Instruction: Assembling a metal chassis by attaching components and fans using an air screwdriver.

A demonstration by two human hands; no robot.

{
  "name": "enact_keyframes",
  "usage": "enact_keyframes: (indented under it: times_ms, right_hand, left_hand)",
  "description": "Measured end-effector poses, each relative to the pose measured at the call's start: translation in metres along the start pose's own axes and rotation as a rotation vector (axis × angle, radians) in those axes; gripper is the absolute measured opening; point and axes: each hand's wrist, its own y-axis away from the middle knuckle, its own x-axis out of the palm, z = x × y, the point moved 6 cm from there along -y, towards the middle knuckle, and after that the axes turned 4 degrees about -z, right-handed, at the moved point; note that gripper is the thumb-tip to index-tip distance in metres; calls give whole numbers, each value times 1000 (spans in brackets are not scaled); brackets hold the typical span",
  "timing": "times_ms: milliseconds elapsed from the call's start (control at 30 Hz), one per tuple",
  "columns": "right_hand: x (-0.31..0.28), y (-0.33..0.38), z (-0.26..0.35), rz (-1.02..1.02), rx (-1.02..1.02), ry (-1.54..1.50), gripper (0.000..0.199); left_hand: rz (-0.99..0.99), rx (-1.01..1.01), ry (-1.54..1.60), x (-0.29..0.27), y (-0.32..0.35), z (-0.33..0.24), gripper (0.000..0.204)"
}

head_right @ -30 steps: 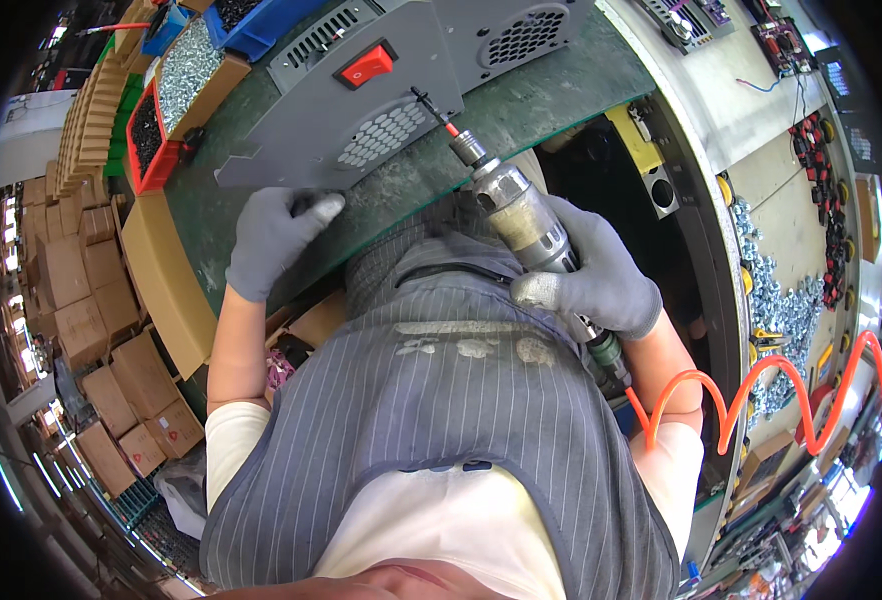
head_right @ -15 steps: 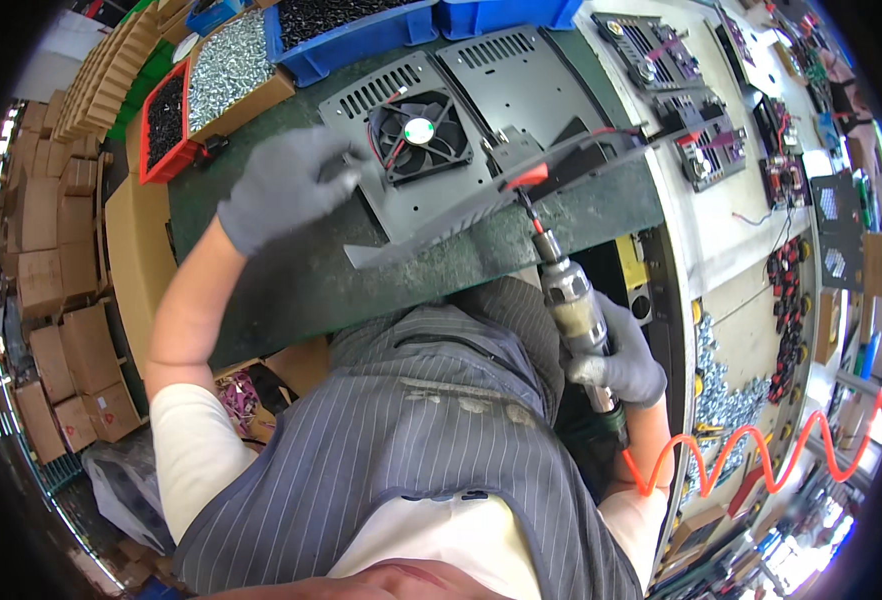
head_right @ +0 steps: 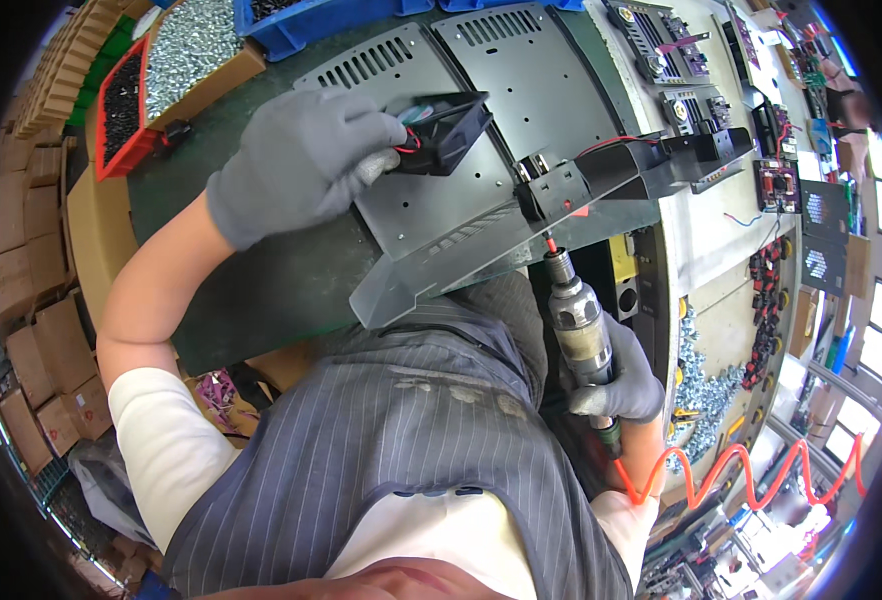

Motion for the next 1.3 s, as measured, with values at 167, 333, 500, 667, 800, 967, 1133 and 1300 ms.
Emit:
enact_keyframes:
  times_ms: [167, 333, 500, 667, 800, 967, 1133, 1300]
  right_hand:
    - [1, 2, 2, -52, 29, -1, 79]
    - [1, 5, 7, -136, 32, 18, 68]
    - [1, 8, 7, -154, 33, 47, 66]
    - [1, 8, 7, -152, 15, 49, 67]
    - [3, 9, 5, -88, 66, 44, 75]
    - [3, 11, 11, -61, 37, 95, 79]
    - [2, 11, 17, -12, -4, 102, 77]
    - [0, 9, 24, 18, -32, 200, 78]
  left_hand:
    - [318, -264, 507, 17, -8, -15, 25]
    - [513, -544, 953, 54, -14, -13, 30]
    - [486, -668, 1120, 68, -15, -9, 34]
    - [520, -675, 1138, 63, -13, -13, 35]
    - [539, -516, 989, 57, -19, -18, 35]
    - [461, -390, 897, 51, -25, -19, 35]
    - [472, -395, 941, 53, -26, -19, 36]
    - [545, -457, 1002, 54, -25, -24, 36]
